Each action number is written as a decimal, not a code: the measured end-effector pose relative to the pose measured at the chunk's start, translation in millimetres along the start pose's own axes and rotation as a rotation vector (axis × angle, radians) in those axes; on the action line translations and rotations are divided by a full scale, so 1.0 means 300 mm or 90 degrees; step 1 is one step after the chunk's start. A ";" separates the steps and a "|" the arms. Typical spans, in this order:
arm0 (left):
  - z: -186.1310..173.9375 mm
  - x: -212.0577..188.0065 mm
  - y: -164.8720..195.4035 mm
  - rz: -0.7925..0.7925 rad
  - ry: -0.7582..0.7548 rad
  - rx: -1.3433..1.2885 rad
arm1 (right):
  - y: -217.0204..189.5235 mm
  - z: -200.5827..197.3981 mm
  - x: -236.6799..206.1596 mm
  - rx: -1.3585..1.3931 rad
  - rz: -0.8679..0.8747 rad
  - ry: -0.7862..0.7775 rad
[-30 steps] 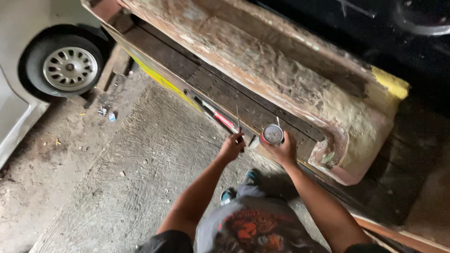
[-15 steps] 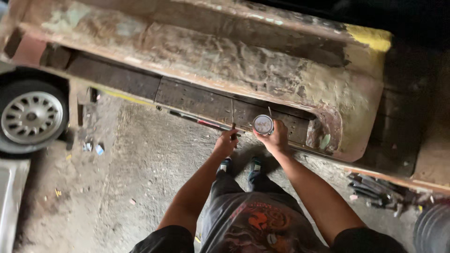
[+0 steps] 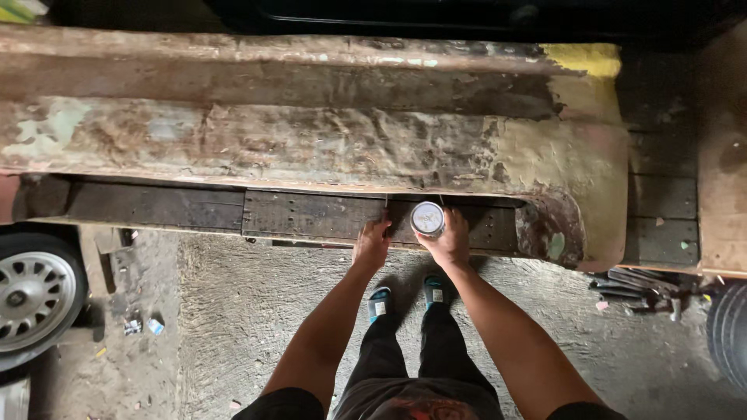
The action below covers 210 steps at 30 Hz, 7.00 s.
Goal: The person retrieves a hammer and a metal punch from a cluttered shelf, then uses them to work on a large, rusty car bumper placed on a wooden workbench. They repeatedly strike the punch against the bumper's surface, likely to remove rust or reshape the metal.
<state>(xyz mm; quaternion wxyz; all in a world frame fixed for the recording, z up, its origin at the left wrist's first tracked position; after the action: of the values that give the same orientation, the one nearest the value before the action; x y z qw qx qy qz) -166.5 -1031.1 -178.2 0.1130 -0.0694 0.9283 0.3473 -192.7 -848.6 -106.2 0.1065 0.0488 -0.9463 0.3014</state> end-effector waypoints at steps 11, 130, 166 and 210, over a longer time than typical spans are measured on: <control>0.020 0.051 0.024 0.019 -0.028 0.069 | -0.009 0.039 -0.022 0.079 0.015 -0.023; 1.855 -0.330 3.018 0.291 -0.203 0.048 | 2.589 -2.474 -0.290 -0.087 0.138 0.019; 1.961 0.231 3.205 0.181 0.055 0.090 | 2.661 -2.373 0.441 -0.005 -0.088 0.026; 1.737 0.239 3.151 0.041 0.230 0.141 | 2.834 -2.412 0.434 0.008 0.290 0.024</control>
<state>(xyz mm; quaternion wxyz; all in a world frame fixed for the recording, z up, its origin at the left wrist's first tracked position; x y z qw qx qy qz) -347.6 17.5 15.9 -0.0592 -0.0881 0.9677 0.2286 -327.8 259.7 23.7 0.0531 -0.1712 -0.9288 0.3245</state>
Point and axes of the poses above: each hand's wrist, its own x-axis towards the middle knuckle, its own z-axis out of the palm, y = z × x, the point moved 7 cm from there along x, towards the middle knuckle, and after that the axes turned 4 degrees about x, right-handed, at the moved point
